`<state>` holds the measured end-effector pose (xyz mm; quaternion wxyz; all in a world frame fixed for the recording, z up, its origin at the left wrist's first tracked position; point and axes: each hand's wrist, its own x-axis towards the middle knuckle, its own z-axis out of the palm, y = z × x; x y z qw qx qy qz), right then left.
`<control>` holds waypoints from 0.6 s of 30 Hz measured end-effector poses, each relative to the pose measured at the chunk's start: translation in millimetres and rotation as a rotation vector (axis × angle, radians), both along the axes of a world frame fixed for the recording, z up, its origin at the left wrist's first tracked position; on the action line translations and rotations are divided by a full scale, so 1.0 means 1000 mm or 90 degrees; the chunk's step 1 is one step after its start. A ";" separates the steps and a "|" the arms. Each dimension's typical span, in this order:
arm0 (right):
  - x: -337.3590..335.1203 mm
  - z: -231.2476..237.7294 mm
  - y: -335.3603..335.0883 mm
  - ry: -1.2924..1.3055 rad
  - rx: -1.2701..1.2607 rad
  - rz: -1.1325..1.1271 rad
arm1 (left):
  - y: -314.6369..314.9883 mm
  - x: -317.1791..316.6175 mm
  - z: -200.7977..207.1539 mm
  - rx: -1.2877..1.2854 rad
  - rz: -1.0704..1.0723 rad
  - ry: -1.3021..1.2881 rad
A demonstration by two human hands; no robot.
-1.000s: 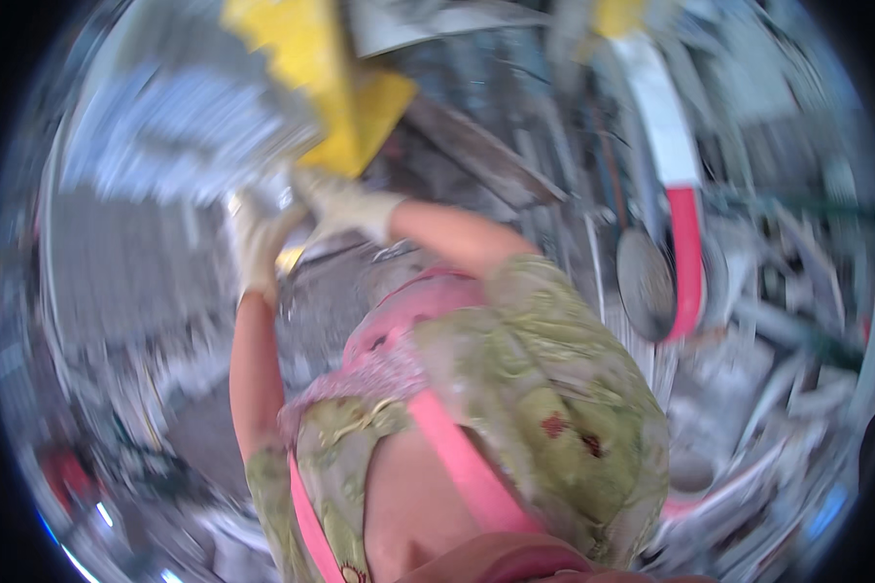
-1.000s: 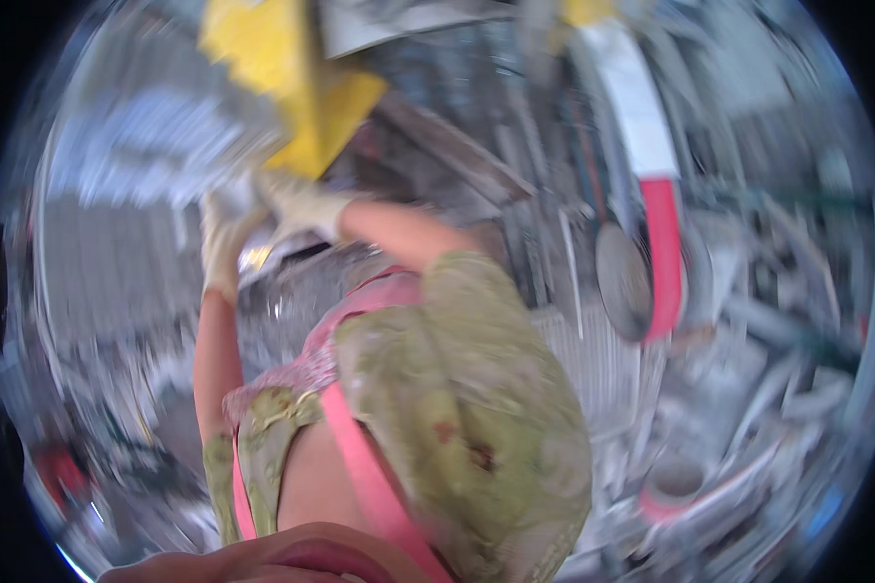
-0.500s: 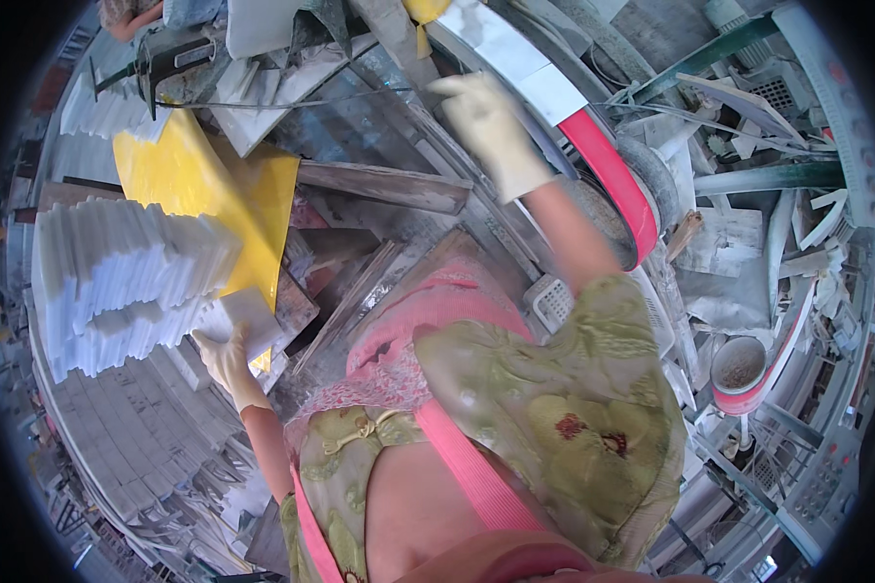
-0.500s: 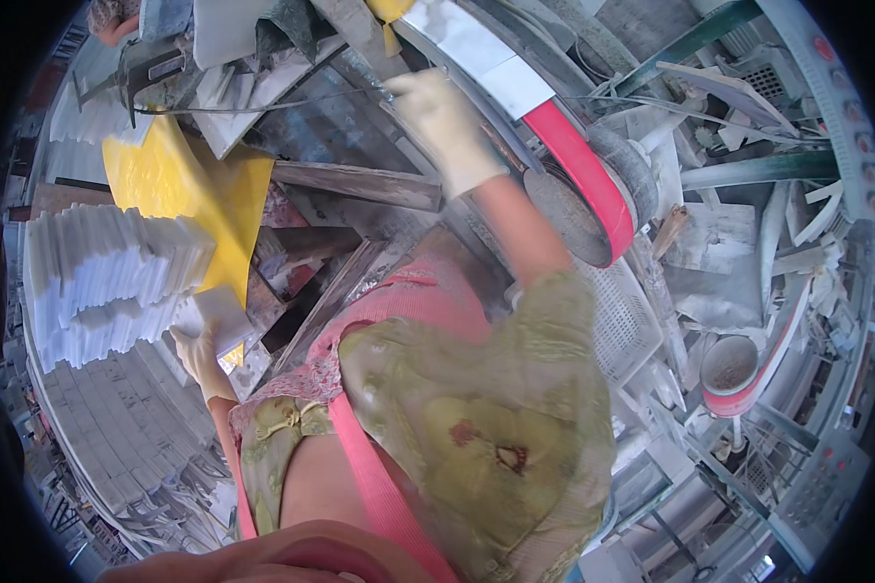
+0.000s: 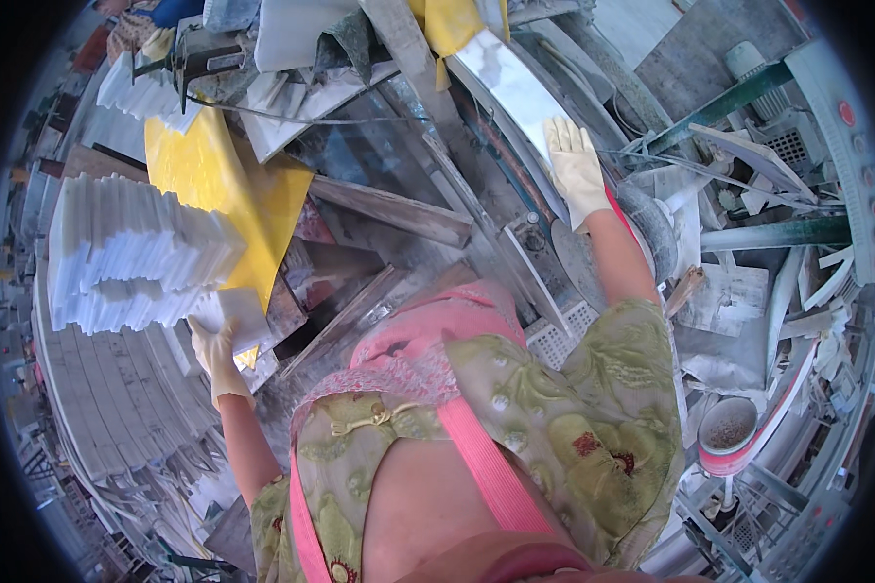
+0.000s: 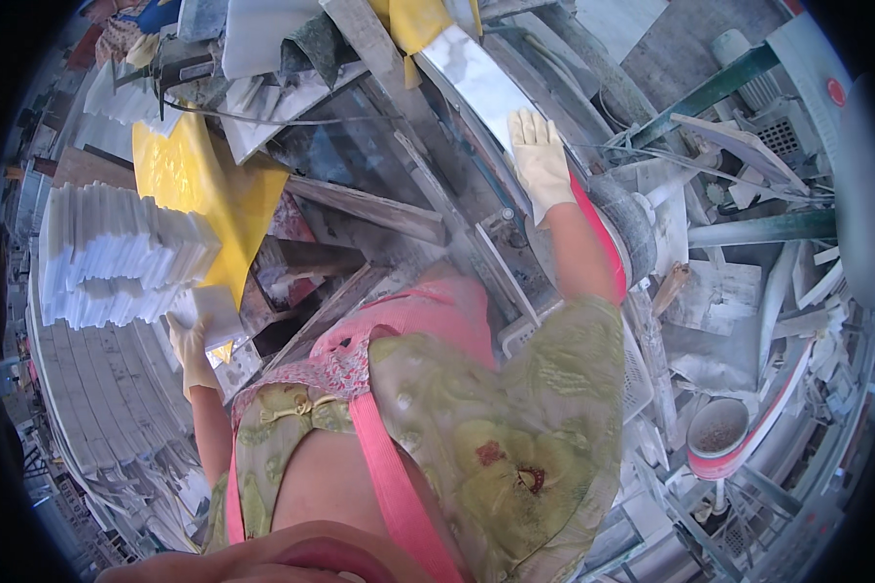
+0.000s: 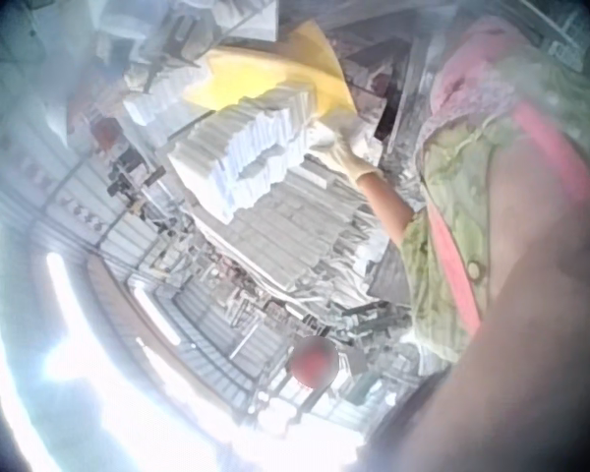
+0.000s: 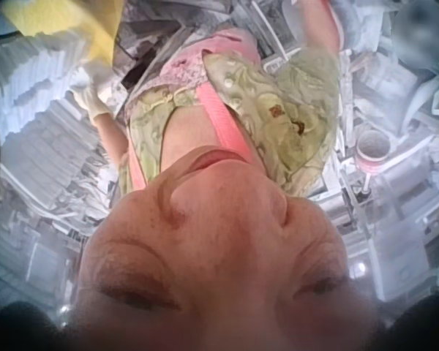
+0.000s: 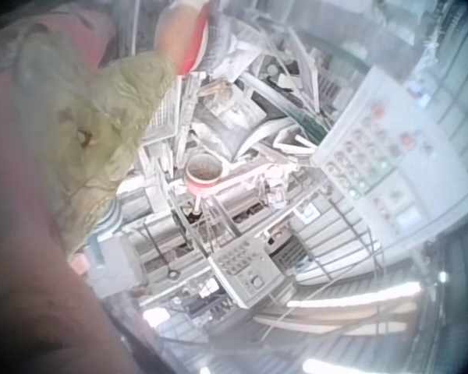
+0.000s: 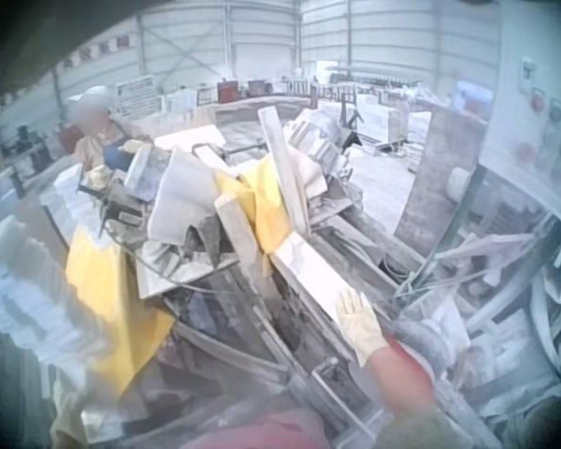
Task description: The person picks up white foam blocks from a pile and places them onto a yellow surface. They then move to a different area to pick up more blocks and return to stack them. The person repeats this process of picking up and stacking the foam blocks.
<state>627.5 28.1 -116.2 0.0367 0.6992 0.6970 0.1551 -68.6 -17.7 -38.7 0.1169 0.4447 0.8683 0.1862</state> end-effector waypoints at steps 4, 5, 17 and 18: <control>0.011 0.016 0.006 0.098 0.139 0.114 | 0.000 -0.003 0.000 -0.013 -0.007 -0.005; 0.010 0.021 0.010 0.057 0.157 0.139 | 0.001 -0.004 -0.001 -0.012 -0.010 -0.006; 0.000 -0.001 0.083 0.046 0.114 0.202 | -0.007 0.004 0.004 0.096 -0.054 -0.142; 0.000 0.003 0.087 0.126 0.058 0.201 | -0.005 0.003 0.007 0.081 -0.077 -0.012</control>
